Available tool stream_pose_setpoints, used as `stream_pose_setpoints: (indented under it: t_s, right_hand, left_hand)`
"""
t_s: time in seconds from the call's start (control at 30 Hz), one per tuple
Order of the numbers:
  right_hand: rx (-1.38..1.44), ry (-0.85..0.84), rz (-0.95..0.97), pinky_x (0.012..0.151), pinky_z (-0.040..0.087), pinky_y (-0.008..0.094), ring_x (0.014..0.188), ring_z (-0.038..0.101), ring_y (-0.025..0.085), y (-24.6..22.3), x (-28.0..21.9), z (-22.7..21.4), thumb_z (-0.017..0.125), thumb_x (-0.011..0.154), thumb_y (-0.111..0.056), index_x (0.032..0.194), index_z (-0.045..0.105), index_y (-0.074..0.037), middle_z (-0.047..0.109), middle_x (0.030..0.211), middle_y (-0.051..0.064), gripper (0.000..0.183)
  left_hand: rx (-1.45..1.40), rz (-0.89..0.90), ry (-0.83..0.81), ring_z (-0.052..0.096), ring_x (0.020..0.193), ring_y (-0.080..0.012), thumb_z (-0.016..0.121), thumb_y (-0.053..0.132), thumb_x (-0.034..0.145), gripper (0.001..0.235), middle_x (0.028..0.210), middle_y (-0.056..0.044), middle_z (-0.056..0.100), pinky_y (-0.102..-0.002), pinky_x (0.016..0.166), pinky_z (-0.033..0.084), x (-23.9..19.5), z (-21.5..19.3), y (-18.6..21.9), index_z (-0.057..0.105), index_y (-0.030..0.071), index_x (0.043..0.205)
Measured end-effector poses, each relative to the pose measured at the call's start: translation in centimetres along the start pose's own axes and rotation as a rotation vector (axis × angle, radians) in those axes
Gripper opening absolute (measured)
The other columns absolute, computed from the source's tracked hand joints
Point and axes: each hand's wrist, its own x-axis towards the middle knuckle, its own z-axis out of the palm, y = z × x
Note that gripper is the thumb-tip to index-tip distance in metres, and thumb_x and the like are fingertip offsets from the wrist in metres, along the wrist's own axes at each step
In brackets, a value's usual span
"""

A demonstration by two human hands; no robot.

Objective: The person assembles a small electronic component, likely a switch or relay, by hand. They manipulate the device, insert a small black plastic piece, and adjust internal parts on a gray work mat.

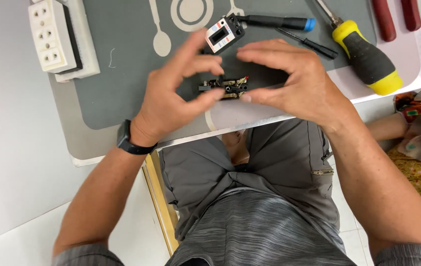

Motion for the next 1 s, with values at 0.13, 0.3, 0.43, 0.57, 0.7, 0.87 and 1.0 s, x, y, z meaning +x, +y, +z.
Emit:
stream_pose_setpoints:
  t_s: [0.13,0.3,0.43,0.57,0.7,0.87,1.0]
  right_hand:
    - [0.028,0.093,-0.049,0.109,0.044,0.041,0.122,0.058,0.034,-0.9,-0.7,0.1,0.08,0.083,-0.004,0.125,0.059,0.007,0.06,0.128,0.026,0.048]
    - [0.049,0.47,-0.069,0.078,0.053,0.035,0.084,0.065,0.029,-4.2,-1.6,1.7,0.07,0.092,0.003,0.109,0.064,0.011,0.068,0.095,0.024,0.02]
    - [0.172,0.476,-0.036,0.079,0.054,0.033,0.084,0.065,0.027,-7.9,-1.3,3.0,0.07,0.089,0.008,0.112,0.061,0.008,0.067,0.095,0.023,0.025]
    - [0.252,0.508,-0.044,0.08,0.055,0.033,0.085,0.065,0.028,-9.7,-1.2,3.7,0.07,0.086,0.009,0.114,0.06,0.008,0.066,0.093,0.024,0.03]
    - [0.137,0.509,-0.021,0.074,0.05,0.028,0.082,0.064,0.023,-11.8,-1.4,3.5,0.072,0.087,0.005,0.102,0.067,0.005,0.069,0.091,0.018,0.016]
    - [0.225,0.511,0.034,0.072,0.051,0.027,0.076,0.062,0.022,-12.8,-2.5,2.9,0.068,0.088,0.008,0.093,0.067,0.008,0.067,0.085,0.018,0.005]
    - [0.645,0.479,0.165,0.067,0.057,0.03,0.071,0.064,0.024,-11.2,-3.7,2.8,0.062,0.09,0.002,0.096,0.068,0.003,0.067,0.083,0.019,0.008]
  left_hand:
    - [-0.458,0.033,0.157,0.064,0.132,-0.0345,0.071,-0.004,0.099,0.076,0.111,-0.015,0.068,-0.047,0.128,0.045,-0.2,0.8,-0.7,0.021,0.008,0.155]
    - [-1.04,-0.039,0.452,0.066,0.117,-0.0295,0.068,0.001,0.091,0.08,0.116,-0.016,0.07,-0.046,0.117,0.049,0.3,1.6,3.0,0.022,0.002,0.156]
    - [-1.202,-0.077,0.432,0.062,0.115,-0.0289,0.068,0.012,0.092,0.077,0.112,-0.016,0.068,-0.039,0.096,0.053,0.0,2.3,5.5,0.027,0.006,0.156]
    - [-1.314,-0.126,0.386,0.058,0.117,-0.0308,0.062,0.018,0.095,0.071,0.106,-0.015,0.061,-0.047,0.105,0.046,-0.6,2.7,7.4,0.027,0.009,0.156]
    - [-1.266,-0.069,0.344,0.06,0.116,-0.0297,0.06,0.012,0.097,0.069,0.11,-0.01,0.068,-0.045,0.103,0.046,-1.4,3.3,7.5,0.025,0.012,0.157]
    - [-1.137,0.04,0.279,0.062,0.116,-0.0282,0.063,0.008,0.097,0.078,0.118,-0.013,0.067,-0.043,0.108,0.048,-2.1,3.5,7.2,0.017,0.014,0.16]
    - [-1.103,0.083,0.233,0.063,0.098,-0.0345,0.061,-0.001,0.096,0.082,0.12,-0.021,0.064,-0.045,0.082,0.059,-2.1,3.5,7.6,0.011,0.014,0.16]
